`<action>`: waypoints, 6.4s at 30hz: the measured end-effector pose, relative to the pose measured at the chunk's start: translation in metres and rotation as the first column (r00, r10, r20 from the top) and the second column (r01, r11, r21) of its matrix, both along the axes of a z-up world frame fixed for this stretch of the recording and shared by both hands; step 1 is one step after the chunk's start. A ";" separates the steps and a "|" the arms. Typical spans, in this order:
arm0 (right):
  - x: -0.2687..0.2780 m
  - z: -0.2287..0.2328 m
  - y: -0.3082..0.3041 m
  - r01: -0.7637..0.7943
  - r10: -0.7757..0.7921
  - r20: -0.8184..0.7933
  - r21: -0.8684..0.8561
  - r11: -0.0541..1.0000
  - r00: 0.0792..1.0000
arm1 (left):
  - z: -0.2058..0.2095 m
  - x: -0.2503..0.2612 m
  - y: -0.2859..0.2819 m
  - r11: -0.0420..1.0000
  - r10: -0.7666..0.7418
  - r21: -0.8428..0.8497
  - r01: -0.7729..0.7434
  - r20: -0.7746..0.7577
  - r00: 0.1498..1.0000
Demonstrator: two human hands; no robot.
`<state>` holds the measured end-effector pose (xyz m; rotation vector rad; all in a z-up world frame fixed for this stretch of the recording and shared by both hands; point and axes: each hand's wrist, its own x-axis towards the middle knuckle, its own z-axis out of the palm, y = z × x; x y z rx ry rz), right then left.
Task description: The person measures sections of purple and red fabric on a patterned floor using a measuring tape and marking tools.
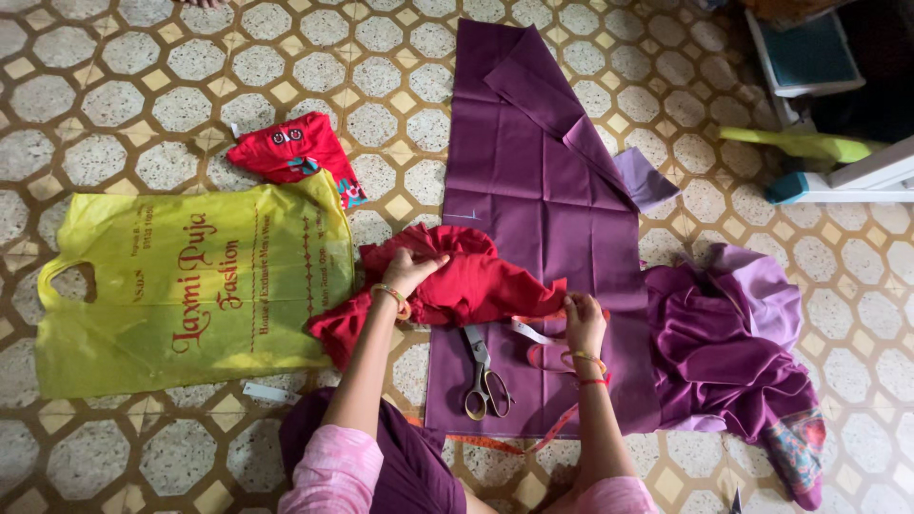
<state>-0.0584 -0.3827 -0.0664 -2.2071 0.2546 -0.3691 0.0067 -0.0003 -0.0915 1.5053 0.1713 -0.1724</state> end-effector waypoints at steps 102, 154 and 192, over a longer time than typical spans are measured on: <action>0.018 0.234 0.122 -0.540 0.531 -0.185 0.005 0.842 0.827 | 0.129 -0.060 -0.016 0.704 -0.395 -0.668 0.242 -0.085 0.915; 0.199 -0.024 0.076 -0.332 0.261 -0.486 -0.063 0.941 0.834 | 0.019 0.045 -0.124 0.360 -0.450 0.914 0.188 -0.007 0.893; 0.103 0.032 0.257 -0.854 0.638 -0.661 -0.521 -0.010 0.396 | 0.004 0.029 -0.137 0.226 -0.377 0.971 -0.075 0.158 0.913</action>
